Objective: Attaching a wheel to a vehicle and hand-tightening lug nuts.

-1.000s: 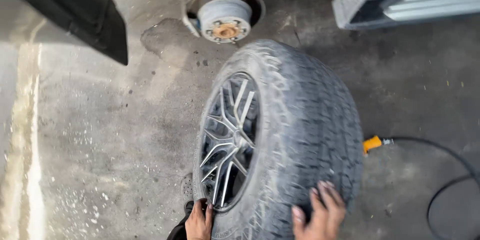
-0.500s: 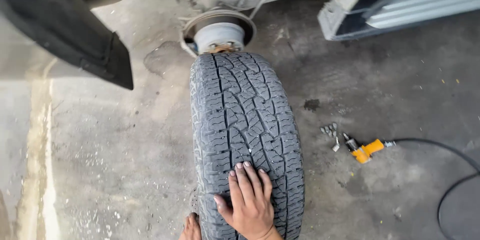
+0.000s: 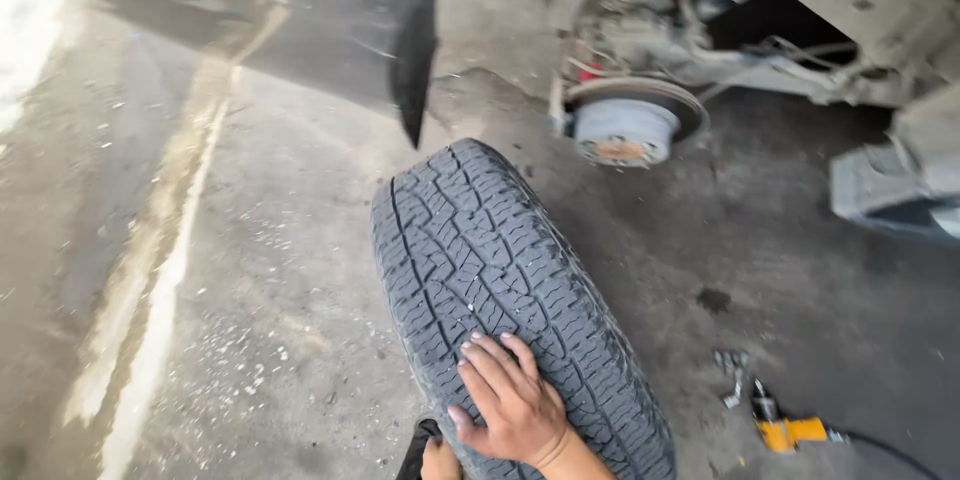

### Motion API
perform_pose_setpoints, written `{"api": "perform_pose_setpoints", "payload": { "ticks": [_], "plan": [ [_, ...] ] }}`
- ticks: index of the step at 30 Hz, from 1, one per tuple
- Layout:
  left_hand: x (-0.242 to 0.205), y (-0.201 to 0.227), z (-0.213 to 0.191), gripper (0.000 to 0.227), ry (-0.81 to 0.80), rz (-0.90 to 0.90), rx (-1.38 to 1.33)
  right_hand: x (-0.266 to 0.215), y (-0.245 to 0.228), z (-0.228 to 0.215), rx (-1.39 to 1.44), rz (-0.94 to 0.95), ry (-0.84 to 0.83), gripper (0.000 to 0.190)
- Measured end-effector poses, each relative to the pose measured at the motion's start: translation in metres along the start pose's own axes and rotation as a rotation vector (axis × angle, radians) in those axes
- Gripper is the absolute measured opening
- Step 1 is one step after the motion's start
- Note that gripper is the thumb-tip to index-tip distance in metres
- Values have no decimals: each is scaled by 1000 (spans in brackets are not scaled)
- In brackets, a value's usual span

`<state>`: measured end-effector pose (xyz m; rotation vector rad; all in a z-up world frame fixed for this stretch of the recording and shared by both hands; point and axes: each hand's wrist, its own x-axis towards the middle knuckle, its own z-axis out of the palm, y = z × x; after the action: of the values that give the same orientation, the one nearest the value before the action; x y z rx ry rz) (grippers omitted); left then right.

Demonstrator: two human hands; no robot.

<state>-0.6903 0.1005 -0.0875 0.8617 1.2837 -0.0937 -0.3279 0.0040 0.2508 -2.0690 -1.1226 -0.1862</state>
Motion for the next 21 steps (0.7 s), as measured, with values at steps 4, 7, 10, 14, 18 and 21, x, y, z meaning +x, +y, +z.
{"api": "perform_pose_setpoints", "payload": {
  "ticks": [4,7,10,14,18,21],
  "plan": [
    [-4,120,85,62,-12,-98,-300,46,6,31,32,-104,-152,50],
    [-35,191,151,61,-68,-144,-421,85,19,43,50,-169,-211,55],
    [-35,193,190,59,-104,-178,-472,121,34,47,54,-234,-273,59],
    [11,153,186,65,165,-234,-335,148,65,49,25,-332,-360,67],
    [63,182,129,56,249,-144,-494,154,74,42,100,-370,-433,69],
    [80,190,114,62,287,-29,-595,121,77,26,167,-369,-492,69]
  ]
}}
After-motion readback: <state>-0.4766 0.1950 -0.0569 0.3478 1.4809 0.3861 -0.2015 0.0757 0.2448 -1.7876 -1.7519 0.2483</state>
